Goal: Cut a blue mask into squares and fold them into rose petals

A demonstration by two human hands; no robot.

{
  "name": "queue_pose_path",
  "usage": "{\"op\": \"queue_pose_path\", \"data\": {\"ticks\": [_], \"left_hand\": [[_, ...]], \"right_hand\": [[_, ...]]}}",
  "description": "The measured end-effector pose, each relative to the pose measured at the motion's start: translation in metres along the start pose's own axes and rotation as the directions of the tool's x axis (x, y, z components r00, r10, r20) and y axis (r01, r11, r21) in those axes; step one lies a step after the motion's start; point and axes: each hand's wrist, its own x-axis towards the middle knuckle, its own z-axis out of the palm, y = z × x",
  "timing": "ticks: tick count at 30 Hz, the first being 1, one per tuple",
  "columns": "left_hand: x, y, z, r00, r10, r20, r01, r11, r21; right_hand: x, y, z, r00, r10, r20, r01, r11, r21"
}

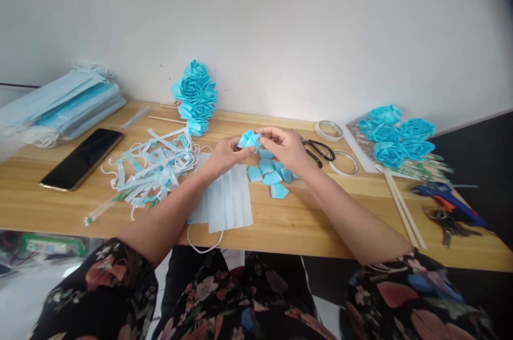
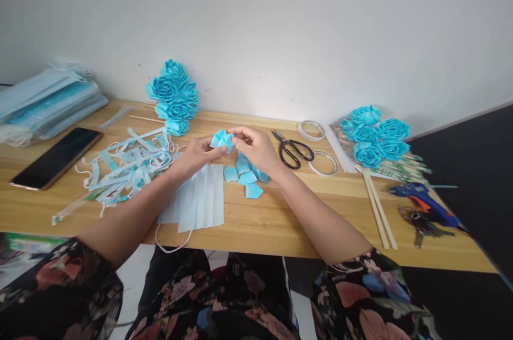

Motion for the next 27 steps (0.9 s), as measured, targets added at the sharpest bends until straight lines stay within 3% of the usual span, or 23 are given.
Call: {"op": "queue_pose_path", "data": {"ticks": [5, 10, 14, 18, 27], "left_hand": [[0.001, -0.003, 0.002, 0.999, -0.041, -0.012, 0.039, 0.991, -0.129], [0.002, -0.002, 0.003, 0.996, -0.079, -0.044, 0.069, 0.98, -0.184], [0.002, -0.003, 0.004, 0.995, -0.077, -0.059, 0.064, 0.979, -0.192], [0.0, -0.003, 0.007, 1.0, -0.018, -0.015, 0.015, 0.984, -0.179], [0.0, -0.003, 0.005, 0.982, 0.036, 0.186, -0.01, 0.991, -0.137]], "right_hand": [[-0.008, 0.003, 0.003, 0.993, 0.106, 0.048, -0.114, 0.974, 0.197], [-0.013, 0.012, 0.0, 0.989, 0.134, 0.06, -0.147, 0.908, 0.391], [-0.015, 0.01, -0.003, 0.983, 0.181, 0.011, -0.178, 0.953, 0.245], [-0.017, 0.01, 0.002, 0.989, 0.144, 0.035, -0.147, 0.983, 0.109], [-0.017, 0.015, 0.0, 0.992, 0.108, -0.071, -0.109, 0.994, -0.009]]}}
